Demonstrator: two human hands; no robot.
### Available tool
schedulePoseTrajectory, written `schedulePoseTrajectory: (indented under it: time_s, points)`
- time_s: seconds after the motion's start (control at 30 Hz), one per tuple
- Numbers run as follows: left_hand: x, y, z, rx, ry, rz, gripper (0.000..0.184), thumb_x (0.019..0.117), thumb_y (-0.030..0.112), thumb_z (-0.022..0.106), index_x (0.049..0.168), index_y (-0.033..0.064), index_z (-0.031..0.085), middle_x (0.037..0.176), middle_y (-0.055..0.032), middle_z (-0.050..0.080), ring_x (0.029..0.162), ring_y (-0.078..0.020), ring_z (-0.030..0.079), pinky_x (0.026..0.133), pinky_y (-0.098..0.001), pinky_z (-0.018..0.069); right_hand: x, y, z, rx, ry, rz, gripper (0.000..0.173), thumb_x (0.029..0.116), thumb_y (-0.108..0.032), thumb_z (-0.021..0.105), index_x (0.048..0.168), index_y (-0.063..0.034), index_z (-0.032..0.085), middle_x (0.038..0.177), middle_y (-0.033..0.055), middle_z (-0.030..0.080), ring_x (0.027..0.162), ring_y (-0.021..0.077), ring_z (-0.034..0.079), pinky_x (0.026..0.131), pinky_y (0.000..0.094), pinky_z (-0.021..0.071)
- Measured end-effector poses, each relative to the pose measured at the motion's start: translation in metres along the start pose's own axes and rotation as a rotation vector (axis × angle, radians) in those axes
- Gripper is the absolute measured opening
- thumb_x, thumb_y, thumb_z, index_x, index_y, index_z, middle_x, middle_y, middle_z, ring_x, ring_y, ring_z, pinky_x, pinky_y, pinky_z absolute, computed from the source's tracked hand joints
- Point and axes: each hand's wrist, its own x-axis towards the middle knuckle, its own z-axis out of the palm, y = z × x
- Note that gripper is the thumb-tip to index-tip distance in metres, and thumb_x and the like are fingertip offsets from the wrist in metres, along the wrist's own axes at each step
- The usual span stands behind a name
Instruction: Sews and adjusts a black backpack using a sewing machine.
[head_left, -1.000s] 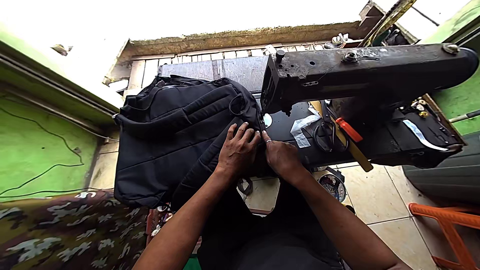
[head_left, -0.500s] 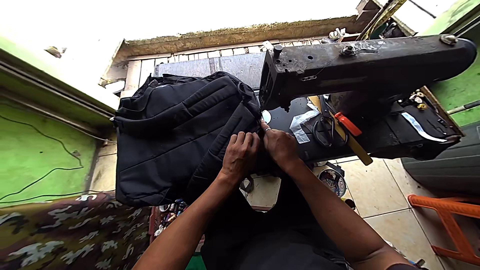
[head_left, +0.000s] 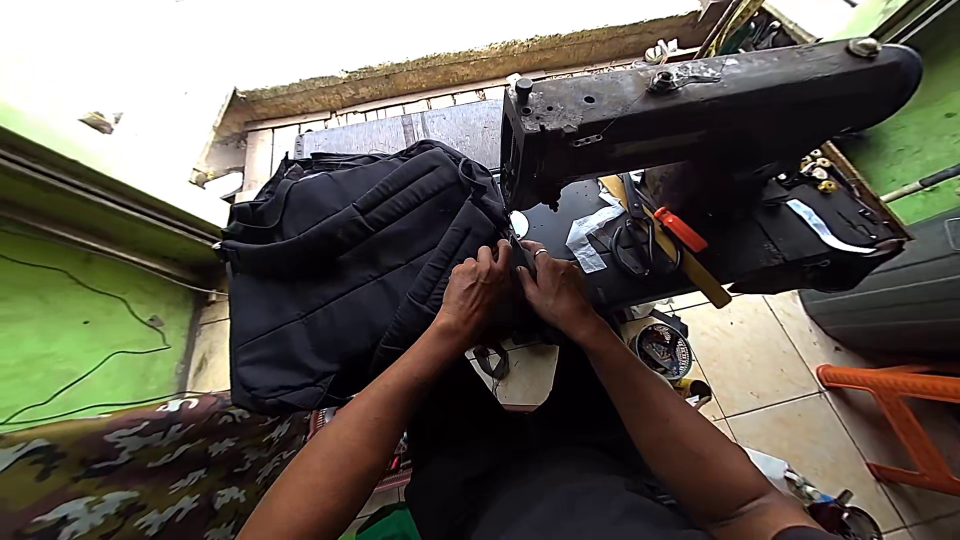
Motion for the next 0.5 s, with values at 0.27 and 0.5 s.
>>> schedulePoseTrajectory:
  time_s: [0.27, 0.5]
  points:
    - [0.004, -0.017, -0.014, 0.026, 0.074, 0.170, 0.023, 0.0925, -0.002, 0.064, 0.115, -0.0004, 0.071, 0.105, -0.0185, 0.064, 0.063, -0.0287, 0.064, 0.053, -0.0401, 0.0542, -0.002, 0.005, 0.000, 0.066, -0.017, -0.006, 0.045, 0.1028, -0.021, 0.057, 0.146, -0.0083, 0.056, 0.083, 0.0158, 0.071, 0.081, 0.0364, 0.070, 0.076, 0.0557, 0.0546]
    - [0.002, 0.004, -0.008, -0.296, -0.041, 0.028, 0.024, 0.0984, 0.004, 0.061, 0.118, -0.0001, 0.074, 0.106, -0.0189, 0.068, 0.084, -0.0325, 0.071, 0.072, -0.0470, 0.0599, 0.004, 0.014, -0.004, 0.136, -0.075, -0.017, 0.046, 0.1039, -0.020, 0.056, 0.148, -0.0071, 0.053, 0.079, 0.0144, 0.068, 0.076, 0.0332, 0.067, 0.075, 0.0540, 0.0534]
